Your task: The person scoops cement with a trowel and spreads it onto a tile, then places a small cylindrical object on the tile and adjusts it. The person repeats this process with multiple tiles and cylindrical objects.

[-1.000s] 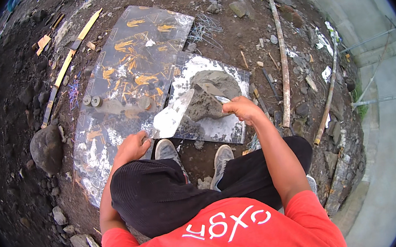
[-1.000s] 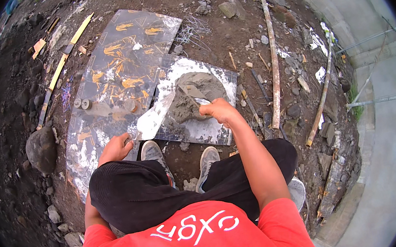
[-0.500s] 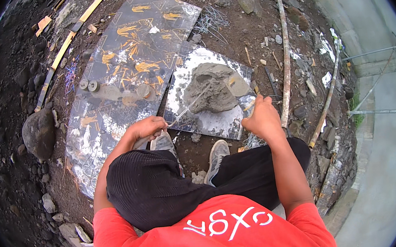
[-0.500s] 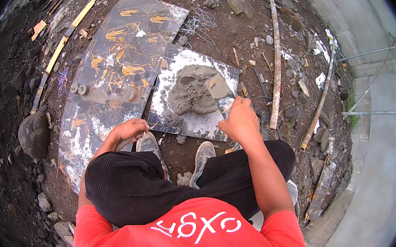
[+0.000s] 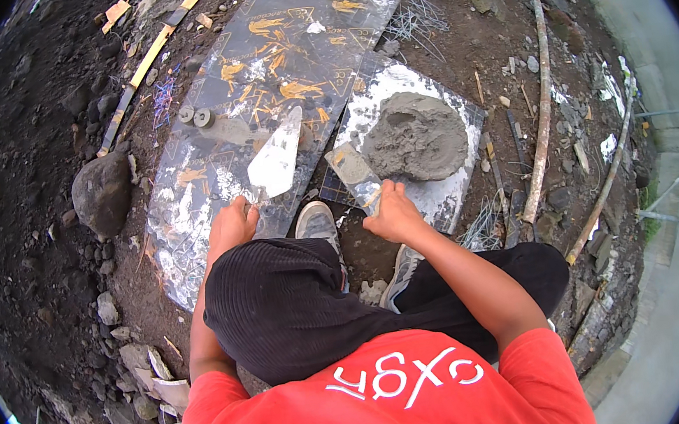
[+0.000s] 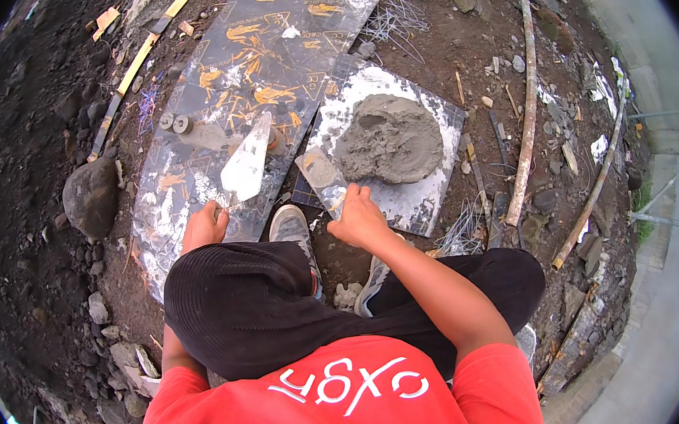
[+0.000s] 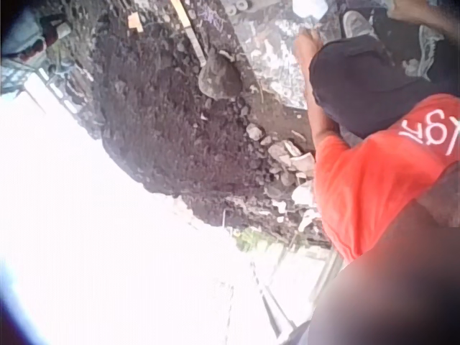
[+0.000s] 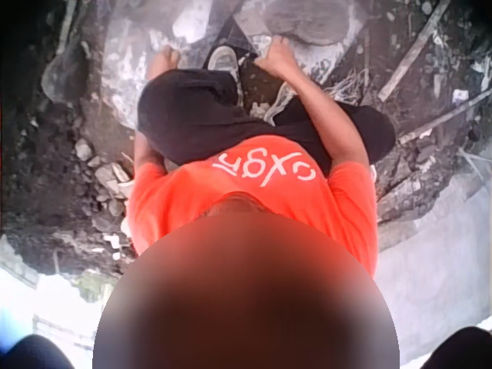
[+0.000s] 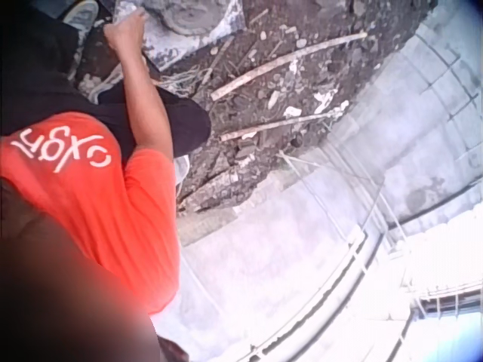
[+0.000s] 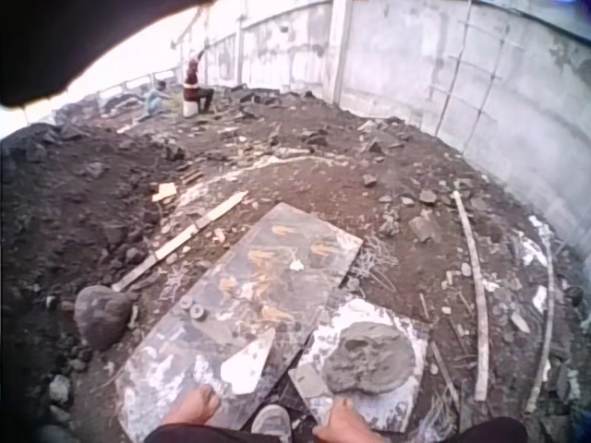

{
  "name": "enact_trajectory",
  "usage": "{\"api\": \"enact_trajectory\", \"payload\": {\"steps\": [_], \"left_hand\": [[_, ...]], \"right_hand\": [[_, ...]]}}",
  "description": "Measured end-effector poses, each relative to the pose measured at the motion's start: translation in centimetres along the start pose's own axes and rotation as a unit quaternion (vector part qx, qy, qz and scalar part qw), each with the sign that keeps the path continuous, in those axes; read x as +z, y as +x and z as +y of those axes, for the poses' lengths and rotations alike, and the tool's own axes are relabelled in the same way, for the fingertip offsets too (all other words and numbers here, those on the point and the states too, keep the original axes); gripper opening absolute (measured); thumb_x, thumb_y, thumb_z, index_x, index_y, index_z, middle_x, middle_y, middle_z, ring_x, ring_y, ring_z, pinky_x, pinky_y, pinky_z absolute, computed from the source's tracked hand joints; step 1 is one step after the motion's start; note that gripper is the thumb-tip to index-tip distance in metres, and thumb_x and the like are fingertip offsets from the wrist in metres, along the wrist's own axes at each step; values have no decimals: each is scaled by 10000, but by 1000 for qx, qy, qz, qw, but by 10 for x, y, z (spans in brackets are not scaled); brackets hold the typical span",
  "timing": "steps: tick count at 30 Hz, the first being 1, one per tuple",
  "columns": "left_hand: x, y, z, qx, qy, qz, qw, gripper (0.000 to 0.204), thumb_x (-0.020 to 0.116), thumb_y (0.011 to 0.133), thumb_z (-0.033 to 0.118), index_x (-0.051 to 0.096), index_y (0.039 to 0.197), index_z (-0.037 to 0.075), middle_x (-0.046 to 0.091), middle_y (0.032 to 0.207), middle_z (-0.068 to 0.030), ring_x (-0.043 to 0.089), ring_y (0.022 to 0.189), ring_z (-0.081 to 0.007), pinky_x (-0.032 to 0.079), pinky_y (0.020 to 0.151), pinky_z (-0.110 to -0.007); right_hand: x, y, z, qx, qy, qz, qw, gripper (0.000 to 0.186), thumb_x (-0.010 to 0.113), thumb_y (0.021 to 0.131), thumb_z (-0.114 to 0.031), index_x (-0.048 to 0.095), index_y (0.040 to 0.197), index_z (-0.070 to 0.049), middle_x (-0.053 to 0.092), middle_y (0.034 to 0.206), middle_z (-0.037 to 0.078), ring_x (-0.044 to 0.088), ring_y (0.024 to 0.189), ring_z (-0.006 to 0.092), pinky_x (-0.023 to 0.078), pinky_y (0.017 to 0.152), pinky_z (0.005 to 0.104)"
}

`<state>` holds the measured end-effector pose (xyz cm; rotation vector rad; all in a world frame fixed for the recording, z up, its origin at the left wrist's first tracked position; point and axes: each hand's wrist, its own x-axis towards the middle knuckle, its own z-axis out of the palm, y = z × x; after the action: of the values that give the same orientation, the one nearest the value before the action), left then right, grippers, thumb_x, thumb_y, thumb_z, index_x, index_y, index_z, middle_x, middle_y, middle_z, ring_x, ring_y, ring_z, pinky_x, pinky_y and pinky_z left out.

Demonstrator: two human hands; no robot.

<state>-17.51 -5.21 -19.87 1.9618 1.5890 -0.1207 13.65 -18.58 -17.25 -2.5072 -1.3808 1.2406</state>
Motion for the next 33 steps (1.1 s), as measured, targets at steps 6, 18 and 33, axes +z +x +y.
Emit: {"api": "enact_trajectory", "payload": {"steps": [6, 18, 33], "left_hand": [[22, 3, -1, 1, 100, 2, 995, 321, 620, 972, 333, 604, 1021, 15, 717, 886, -280, 688, 892, -490, 522, 810, -586], [47, -17, -38, -33, 128, -8, 991, 319, 614, 977, 358, 568, 976, 42, 718, 860, -244, 700, 840, -464, 531, 759, -578], [37, 25, -33, 35, 139, 46, 989, 295, 606, 990, 334, 557, 973, 44, 710, 823, -247, 690, 755, -465, 539, 703, -570]], "right_hand": [[65, 39, -1, 38, 38, 68, 996, 783, 789, 821, -289, 339, 1352, 68, 486, 1322, 299, 645, 1121, 465, 557, 948, 507], [82, 59, -16, 24, -26, 152, 988, 809, 798, 839, -308, 393, 1410, 98, 492, 1320, 254, 511, 1245, 419, 451, 1036, 506], [67, 134, -68, -228, -117, 71, 964, 818, 702, 895, -218, 322, 1610, -104, 462, 1453, 175, 461, 1315, 378, 408, 1071, 479]]}}
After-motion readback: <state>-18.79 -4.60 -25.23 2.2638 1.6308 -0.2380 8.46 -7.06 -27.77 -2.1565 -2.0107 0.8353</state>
